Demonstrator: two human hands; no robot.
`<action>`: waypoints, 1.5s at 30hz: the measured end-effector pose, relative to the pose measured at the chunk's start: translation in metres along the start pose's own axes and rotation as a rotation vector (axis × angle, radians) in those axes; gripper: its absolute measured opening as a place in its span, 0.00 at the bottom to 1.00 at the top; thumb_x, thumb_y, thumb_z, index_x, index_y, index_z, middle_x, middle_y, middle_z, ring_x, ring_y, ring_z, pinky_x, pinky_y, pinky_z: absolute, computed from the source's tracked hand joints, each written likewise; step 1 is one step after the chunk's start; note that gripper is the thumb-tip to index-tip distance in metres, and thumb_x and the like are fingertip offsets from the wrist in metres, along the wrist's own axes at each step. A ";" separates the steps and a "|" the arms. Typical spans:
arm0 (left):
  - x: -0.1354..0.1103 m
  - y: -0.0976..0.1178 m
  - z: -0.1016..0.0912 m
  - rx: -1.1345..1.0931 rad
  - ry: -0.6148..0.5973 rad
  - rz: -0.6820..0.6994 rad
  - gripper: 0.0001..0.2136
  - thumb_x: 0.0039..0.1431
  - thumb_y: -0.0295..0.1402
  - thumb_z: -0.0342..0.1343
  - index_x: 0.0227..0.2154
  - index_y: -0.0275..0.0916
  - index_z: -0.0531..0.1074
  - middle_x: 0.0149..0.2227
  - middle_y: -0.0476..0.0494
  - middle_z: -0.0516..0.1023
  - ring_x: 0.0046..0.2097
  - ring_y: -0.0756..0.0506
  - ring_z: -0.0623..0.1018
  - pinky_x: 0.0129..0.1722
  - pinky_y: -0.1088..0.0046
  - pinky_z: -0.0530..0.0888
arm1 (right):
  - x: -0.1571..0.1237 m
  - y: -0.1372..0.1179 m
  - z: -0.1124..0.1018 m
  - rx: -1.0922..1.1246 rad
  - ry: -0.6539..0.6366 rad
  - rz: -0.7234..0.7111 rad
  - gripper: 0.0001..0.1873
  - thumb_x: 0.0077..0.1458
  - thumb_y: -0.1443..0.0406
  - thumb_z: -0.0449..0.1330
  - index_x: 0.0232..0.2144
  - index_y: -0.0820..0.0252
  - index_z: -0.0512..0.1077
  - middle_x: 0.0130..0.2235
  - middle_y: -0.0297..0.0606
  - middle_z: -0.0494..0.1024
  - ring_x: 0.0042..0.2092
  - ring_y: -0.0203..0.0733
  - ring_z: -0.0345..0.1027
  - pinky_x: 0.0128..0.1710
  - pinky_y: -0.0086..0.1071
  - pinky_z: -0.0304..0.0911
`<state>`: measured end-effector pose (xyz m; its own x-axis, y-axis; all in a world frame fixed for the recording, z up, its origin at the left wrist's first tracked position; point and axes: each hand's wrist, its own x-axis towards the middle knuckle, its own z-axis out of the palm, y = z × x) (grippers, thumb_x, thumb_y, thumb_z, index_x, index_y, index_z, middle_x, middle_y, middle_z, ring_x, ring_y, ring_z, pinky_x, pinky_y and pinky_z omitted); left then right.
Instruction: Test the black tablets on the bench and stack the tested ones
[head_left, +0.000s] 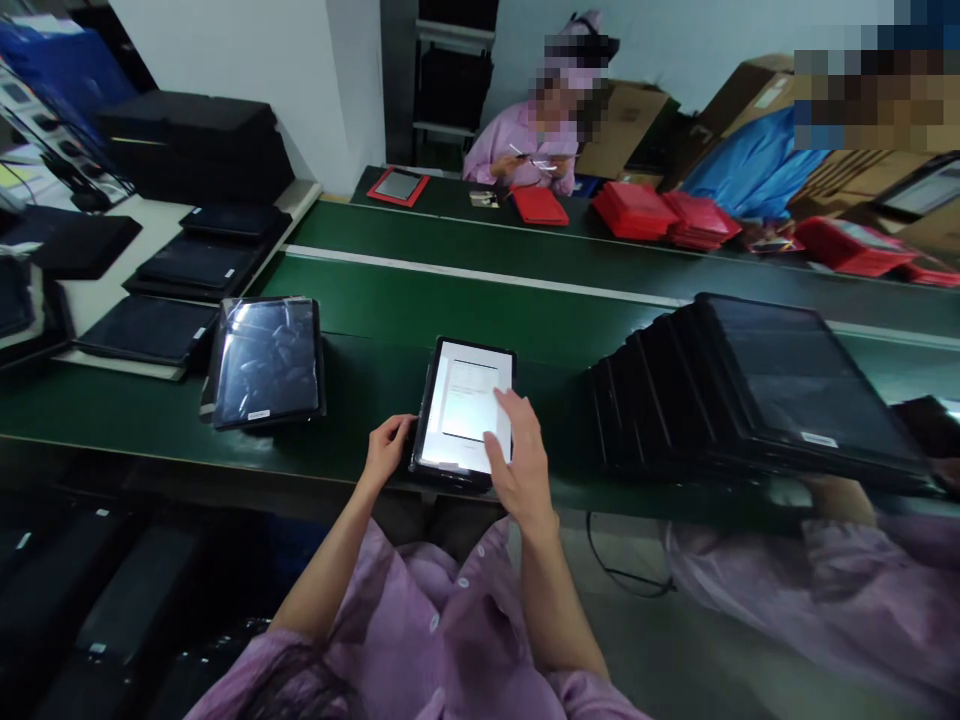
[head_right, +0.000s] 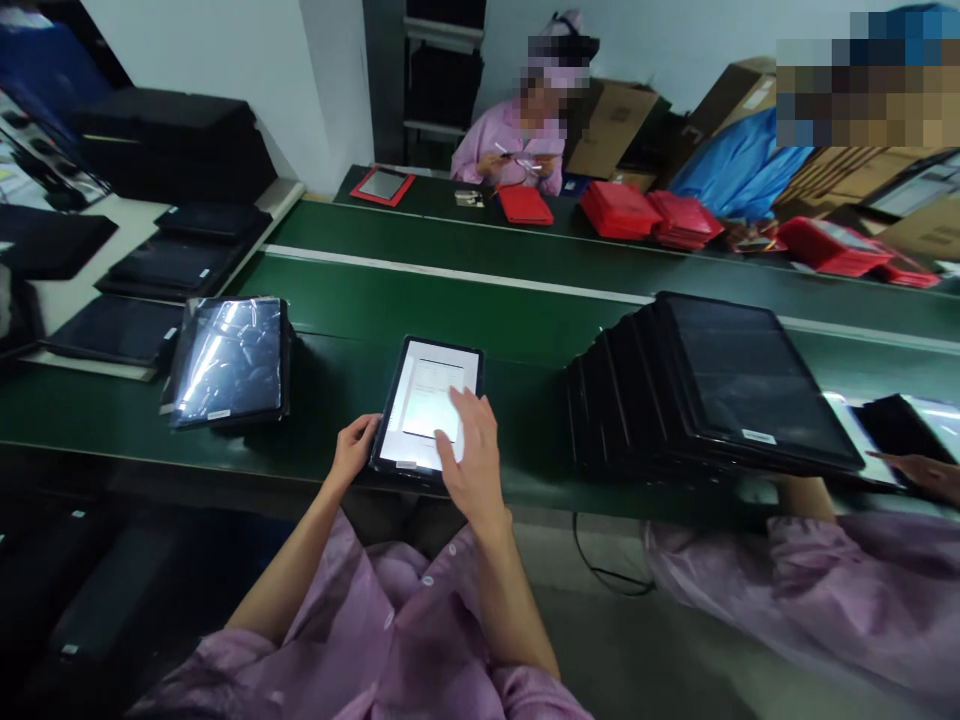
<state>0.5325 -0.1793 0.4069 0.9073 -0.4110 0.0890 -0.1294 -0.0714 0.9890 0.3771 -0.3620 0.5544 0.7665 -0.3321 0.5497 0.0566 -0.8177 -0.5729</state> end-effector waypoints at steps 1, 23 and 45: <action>0.000 0.000 0.000 0.001 0.000 -0.001 0.20 0.69 0.50 0.57 0.44 0.40 0.86 0.46 0.39 0.87 0.51 0.39 0.83 0.54 0.65 0.76 | -0.002 0.005 0.001 0.023 0.073 0.082 0.28 0.75 0.57 0.53 0.72 0.49 0.59 0.70 0.44 0.69 0.73 0.54 0.61 0.74 0.62 0.55; 0.003 -0.003 -0.001 -0.022 -0.015 -0.009 0.21 0.68 0.52 0.57 0.43 0.39 0.86 0.46 0.40 0.87 0.49 0.40 0.83 0.52 0.66 0.76 | -0.003 0.026 0.010 0.099 0.251 0.224 0.20 0.75 0.56 0.50 0.61 0.56 0.72 0.55 0.48 0.83 0.58 0.51 0.78 0.60 0.49 0.72; 0.042 0.060 0.010 -0.399 -0.010 -0.238 0.26 0.62 0.54 0.63 0.52 0.38 0.84 0.60 0.34 0.82 0.63 0.33 0.78 0.57 0.60 0.76 | 0.034 0.041 -0.005 -0.163 -0.006 -0.047 0.23 0.77 0.59 0.45 0.52 0.54 0.80 0.52 0.41 0.86 0.67 0.51 0.69 0.70 0.57 0.60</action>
<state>0.5593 -0.2098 0.4692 0.8888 -0.4346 -0.1453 0.2482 0.1900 0.9499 0.4022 -0.4092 0.5522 0.7695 -0.2894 0.5692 -0.0117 -0.8976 -0.4406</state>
